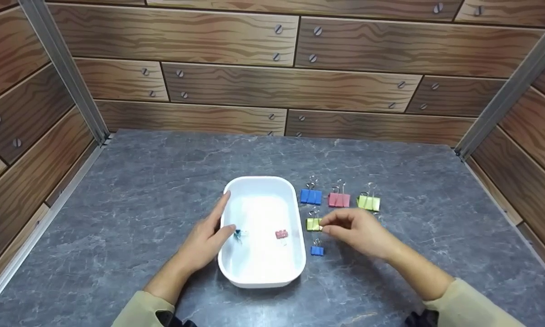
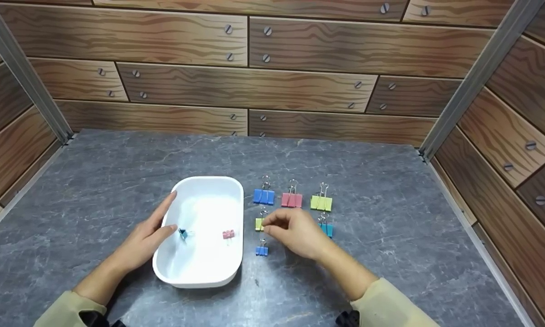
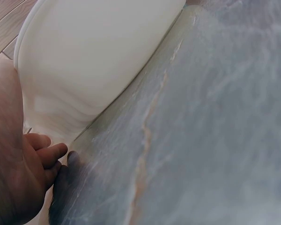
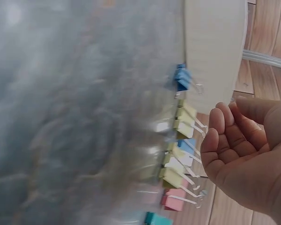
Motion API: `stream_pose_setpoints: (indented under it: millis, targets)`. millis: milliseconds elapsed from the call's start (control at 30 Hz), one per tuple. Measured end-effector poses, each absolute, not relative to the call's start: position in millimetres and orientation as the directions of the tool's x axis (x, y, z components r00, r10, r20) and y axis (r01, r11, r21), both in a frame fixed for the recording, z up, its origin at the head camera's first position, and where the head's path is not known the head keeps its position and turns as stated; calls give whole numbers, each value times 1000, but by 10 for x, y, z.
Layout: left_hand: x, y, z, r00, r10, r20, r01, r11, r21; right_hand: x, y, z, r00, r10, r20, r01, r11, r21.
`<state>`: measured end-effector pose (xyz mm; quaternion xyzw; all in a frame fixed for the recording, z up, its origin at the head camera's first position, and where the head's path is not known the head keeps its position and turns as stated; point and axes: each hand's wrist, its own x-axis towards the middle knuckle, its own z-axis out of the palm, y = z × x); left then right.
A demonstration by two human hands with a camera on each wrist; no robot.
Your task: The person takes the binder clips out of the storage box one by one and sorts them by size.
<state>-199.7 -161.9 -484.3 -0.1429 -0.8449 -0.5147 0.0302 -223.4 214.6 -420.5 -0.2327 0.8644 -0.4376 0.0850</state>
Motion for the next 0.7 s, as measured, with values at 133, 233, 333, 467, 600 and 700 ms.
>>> stream_pose_setpoints:
  millis: [133, 233, 333, 467, 600, 700]
  targets:
    - [-2000, -1613, -4838, -958, 205, 200, 272, 435, 858, -2240, 2062, -4130, -874, -479, 80, -337, 480, -810]
    - [-2006, -1611, -4841, -957, 205, 204, 276, 437, 856, -2256, 1980, -4089, -865, -490, 110, -362, 456, -813]
    - [-2010, -1611, -4839, -956, 205, 211, 282, 435, 855, -2273, 1891, -4055, -840, -521, 150, -402, 413, -817]
    - [-2012, -1615, -4836, -958, 202, 206, 277, 442, 853, -2304, 1755, -4009, -798, -571, 192, -468, 387, -795]
    - [-2012, -1617, -4836, -958, 201, 204, 275, 447, 851, -2342, 1620, -3976, -764, -613, 202, -527, 412, -743]
    - [-2009, -1615, -4841, -956, 203, 212, 283, 442, 851, -2368, 1533, -3965, -735, -650, 194, -567, 432, -701]
